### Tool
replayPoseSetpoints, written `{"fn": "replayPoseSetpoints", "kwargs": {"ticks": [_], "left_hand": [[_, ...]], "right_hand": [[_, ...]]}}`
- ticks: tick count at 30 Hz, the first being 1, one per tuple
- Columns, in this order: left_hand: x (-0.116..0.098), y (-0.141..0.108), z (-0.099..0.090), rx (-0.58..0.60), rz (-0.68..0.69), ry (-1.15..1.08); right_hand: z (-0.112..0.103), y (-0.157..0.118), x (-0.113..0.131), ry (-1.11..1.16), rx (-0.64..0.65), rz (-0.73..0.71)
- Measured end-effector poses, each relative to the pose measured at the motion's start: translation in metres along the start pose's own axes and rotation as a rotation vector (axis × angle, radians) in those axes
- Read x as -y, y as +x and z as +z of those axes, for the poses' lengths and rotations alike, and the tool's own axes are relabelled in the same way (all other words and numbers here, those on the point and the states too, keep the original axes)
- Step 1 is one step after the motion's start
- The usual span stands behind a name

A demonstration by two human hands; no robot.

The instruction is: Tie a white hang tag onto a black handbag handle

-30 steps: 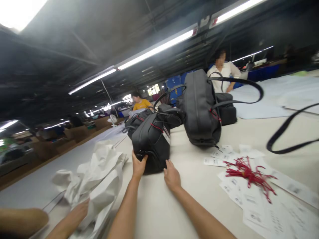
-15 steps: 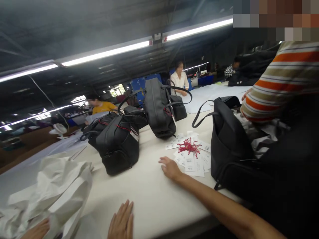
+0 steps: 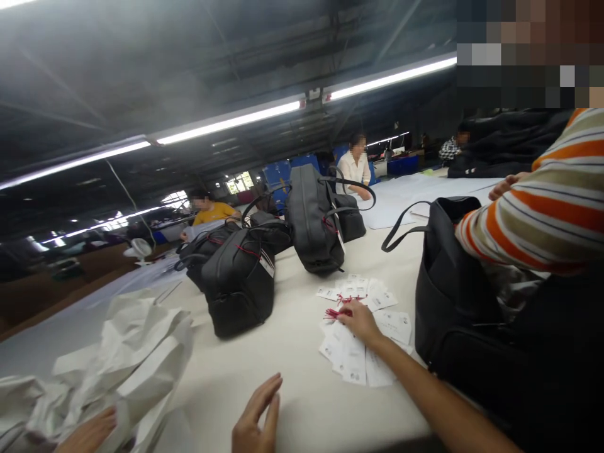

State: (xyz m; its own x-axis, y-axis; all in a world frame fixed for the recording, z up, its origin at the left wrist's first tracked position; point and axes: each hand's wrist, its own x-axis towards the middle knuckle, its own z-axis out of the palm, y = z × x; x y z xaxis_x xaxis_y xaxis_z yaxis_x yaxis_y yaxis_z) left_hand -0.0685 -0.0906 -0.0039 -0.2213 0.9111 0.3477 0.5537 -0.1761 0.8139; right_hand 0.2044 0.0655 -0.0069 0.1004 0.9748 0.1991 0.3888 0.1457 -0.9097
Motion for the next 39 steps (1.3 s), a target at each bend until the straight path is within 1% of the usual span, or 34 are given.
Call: {"fn": "replayPoseSetpoints", "kwargs": {"ticks": [1, 3, 6, 8, 10, 12, 14, 16, 18, 20, 22, 23, 24, 26, 27, 29, 31, 33, 35, 37, 39], "left_hand": [[-0.014, 0.013, 0.008, 0.072, -0.029, -0.037], [-0.04, 0.042, 0.028, 0.135, -0.037, -0.133], [-0.064, 0.085, 0.065, 0.214, 0.007, -0.323], [-0.071, 0.108, 0.092, 0.291, 0.014, -0.491], [-0.072, 0.122, 0.116, 0.367, -0.004, -0.655], [-0.07, 0.128, 0.135, 0.427, -0.013, -0.691], [-0.065, 0.128, 0.145, 0.443, -0.009, -0.625], [-0.058, 0.126, 0.148, 0.428, -0.054, -0.602], [-0.05, 0.126, 0.146, 0.372, -0.17, -0.687], [-0.043, 0.128, 0.14, 0.3, -0.278, -0.79], [-0.039, 0.132, 0.132, 0.243, -0.335, -0.88], [-0.038, 0.135, 0.129, 0.229, -0.353, -0.922], [-0.038, 0.137, 0.126, 0.223, -0.374, -0.964], [-0.039, 0.139, 0.121, 0.215, -0.42, -1.039], [-0.04, 0.14, 0.12, 0.212, -0.439, -1.068], [-0.042, 0.14, 0.119, 0.223, -0.464, -1.106], [-0.043, 0.138, 0.119, 0.249, -0.465, -1.128], [-0.043, 0.136, 0.119, 0.274, -0.459, -1.137], [-0.043, 0.135, 0.119, 0.284, -0.454, -1.136], [-0.044, 0.135, 0.119, 0.285, -0.442, -1.124], [-0.044, 0.135, 0.119, 0.286, -0.405, -1.093]], "right_hand": [[0.001, 0.0, 0.002, 0.078, 0.032, 0.0], [-0.001, 0.0, 0.006, 0.255, 0.102, 0.017], [-0.004, 0.001, 0.013, 0.52, 0.196, 0.058], [-0.002, 0.0, 0.017, 0.652, 0.238, 0.08], [0.005, -0.002, 0.02, 0.739, 0.27, 0.097], [0.013, -0.003, 0.021, 0.786, 0.293, 0.117], [0.019, -0.003, 0.02, 0.793, 0.308, 0.14], [0.022, 0.0, 0.016, 0.765, 0.318, 0.166], [0.018, 0.005, 0.011, 0.703, 0.297, 0.185], [0.008, 0.011, 0.006, 0.526, 0.201, 0.15], [-0.005, 0.016, 0.002, 0.283, 0.093, 0.07], [-0.011, 0.017, 0.0, 0.186, 0.064, 0.035], [-0.016, 0.018, -0.001, 0.114, 0.07, 0.008], [-0.021, 0.016, -0.001, 0.043, 0.161, -0.039], [-0.021, 0.013, 0.0, 0.007, 0.203, -0.084], [-0.015, 0.008, 0.002, -0.055, 0.246, -0.202], [-0.007, 0.003, 0.005, -0.064, 0.247, -0.293], [0.001, 0.0, 0.008, -0.037, 0.263, -0.309], [0.005, -0.001, 0.01, -0.001, 0.306, -0.286], [0.005, -0.001, 0.011, 0.023, 0.346, -0.272], [0.003, 0.001, 0.011, -0.015, 0.345, -0.273]]}}
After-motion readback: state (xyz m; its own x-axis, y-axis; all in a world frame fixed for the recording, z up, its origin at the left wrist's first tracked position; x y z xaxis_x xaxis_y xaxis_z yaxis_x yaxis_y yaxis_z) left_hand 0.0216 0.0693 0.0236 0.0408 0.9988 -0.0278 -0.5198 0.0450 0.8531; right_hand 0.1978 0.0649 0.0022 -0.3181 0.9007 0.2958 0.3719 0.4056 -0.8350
